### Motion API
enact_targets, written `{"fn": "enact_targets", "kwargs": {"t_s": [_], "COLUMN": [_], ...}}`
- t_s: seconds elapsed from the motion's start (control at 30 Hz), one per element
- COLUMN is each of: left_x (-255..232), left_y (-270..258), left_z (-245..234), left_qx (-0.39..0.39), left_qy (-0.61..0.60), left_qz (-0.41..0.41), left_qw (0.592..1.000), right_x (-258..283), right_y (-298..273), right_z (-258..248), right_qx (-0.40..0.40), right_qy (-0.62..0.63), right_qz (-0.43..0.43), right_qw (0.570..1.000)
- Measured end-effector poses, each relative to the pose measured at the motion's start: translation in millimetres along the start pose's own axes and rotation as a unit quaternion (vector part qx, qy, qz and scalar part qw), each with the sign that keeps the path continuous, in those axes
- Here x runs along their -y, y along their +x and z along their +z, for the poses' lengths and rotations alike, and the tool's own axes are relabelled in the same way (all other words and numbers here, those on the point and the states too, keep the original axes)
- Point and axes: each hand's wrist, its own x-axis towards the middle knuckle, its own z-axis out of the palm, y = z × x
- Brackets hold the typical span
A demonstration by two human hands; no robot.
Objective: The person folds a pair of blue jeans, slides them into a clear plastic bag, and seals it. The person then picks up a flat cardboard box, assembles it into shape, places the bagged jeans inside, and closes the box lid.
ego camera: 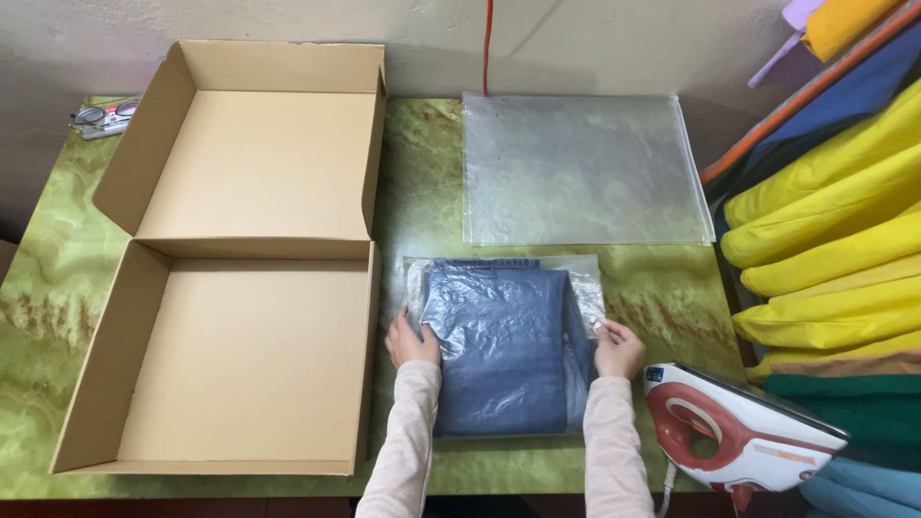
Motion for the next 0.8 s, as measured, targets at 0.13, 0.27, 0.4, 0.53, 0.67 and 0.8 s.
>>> {"fn": "enact_targets", "kwargs": {"t_s": [0.13,0.27,0.4,0.53,0.67,0.8], "left_x": [42,37,36,9,-14,-49], "left_y": [30,33,30,10,0,-16], "left_z": [38,31,32,-1,-28,-82], "left_qx": [0.026,0.133,0.15,0.138,0.126,0.105], "left_qy": [0.046,0.048,0.083,0.058,0.034,-0.006], "left_qz": [-0.07,-0.122,-0.11,-0.091,-0.059,-0.024], "left_qw": [0.996,0.982,0.979,0.985,0.99,0.994], "right_x": [19,18,-2,3,27,66], "right_y": [-6,-5,2,-8,-28,-65], "right_z": [-13,-19,-24,-25,-38,-63], "right_qx": [-0.049,-0.018,0.018,0.041,0.022,0.005], "right_qy": [-0.043,-0.041,-0.099,-0.093,-0.049,0.02], "right_qz": [-0.015,-0.024,-0.005,0.004,-0.019,-0.036], "right_qw": [0.998,0.999,0.995,0.995,0.998,0.999]}}
